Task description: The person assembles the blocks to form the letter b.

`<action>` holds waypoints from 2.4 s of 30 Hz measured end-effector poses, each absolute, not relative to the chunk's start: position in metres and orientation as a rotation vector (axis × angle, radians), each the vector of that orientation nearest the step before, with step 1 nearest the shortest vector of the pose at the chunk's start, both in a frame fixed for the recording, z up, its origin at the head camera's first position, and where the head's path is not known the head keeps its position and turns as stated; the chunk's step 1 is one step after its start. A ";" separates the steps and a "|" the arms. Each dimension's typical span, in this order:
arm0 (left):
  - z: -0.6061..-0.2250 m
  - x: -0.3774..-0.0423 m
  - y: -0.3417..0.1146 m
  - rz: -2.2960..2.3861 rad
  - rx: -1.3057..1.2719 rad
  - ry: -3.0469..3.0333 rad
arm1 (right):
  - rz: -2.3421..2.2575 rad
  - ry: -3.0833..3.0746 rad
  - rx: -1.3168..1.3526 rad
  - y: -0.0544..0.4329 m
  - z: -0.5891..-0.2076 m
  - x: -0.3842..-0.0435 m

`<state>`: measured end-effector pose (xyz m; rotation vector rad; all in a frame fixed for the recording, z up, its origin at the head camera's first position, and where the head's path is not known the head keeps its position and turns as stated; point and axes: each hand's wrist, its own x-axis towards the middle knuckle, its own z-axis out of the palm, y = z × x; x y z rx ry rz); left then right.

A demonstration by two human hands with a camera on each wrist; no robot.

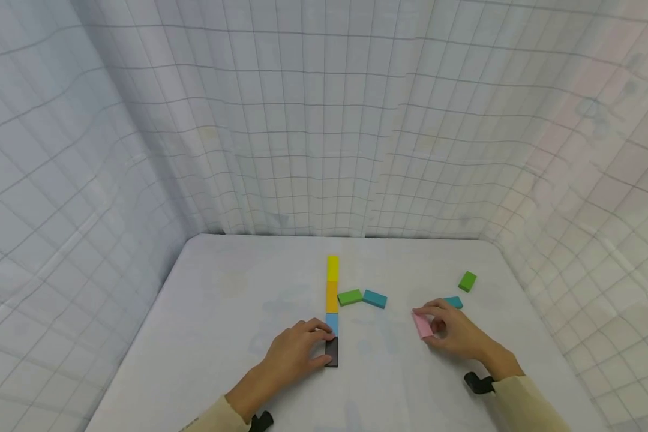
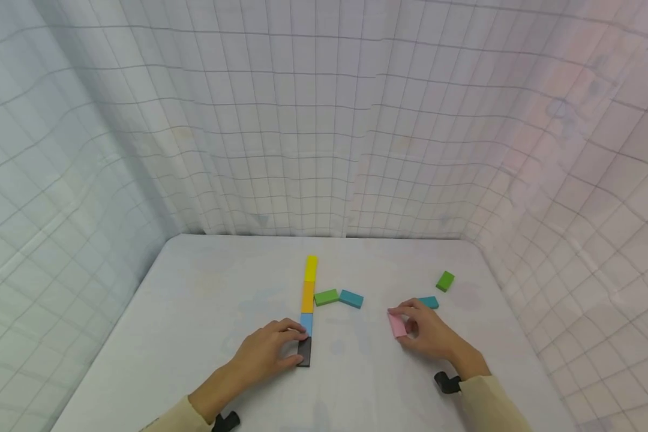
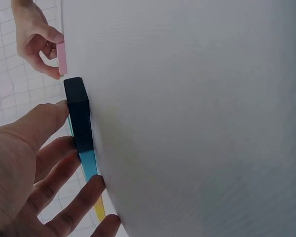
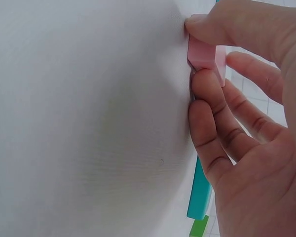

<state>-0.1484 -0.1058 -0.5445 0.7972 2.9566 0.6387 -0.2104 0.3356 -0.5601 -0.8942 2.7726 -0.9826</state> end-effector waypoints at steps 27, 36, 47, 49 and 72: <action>-0.543 -0.149 -0.105 0.645 0.801 2.936 | -0.992 2.791 -0.814 0.321 -0.556 -0.210; -0.542 -0.149 -0.105 0.635 0.784 2.941 | -1.011 2.812 -0.861 0.311 -0.556 -0.211; -0.542 -0.148 -0.105 0.656 0.770 2.940 | -0.992 2.809 -0.870 0.296 -0.554 -0.211; -0.543 -0.148 -0.105 0.656 0.768 2.942 | -0.980 2.813 -0.869 0.294 -0.553 -0.212; -0.544 -0.150 -0.107 0.647 0.783 2.938 | -0.947 2.793 -0.925 0.272 -0.555 -0.218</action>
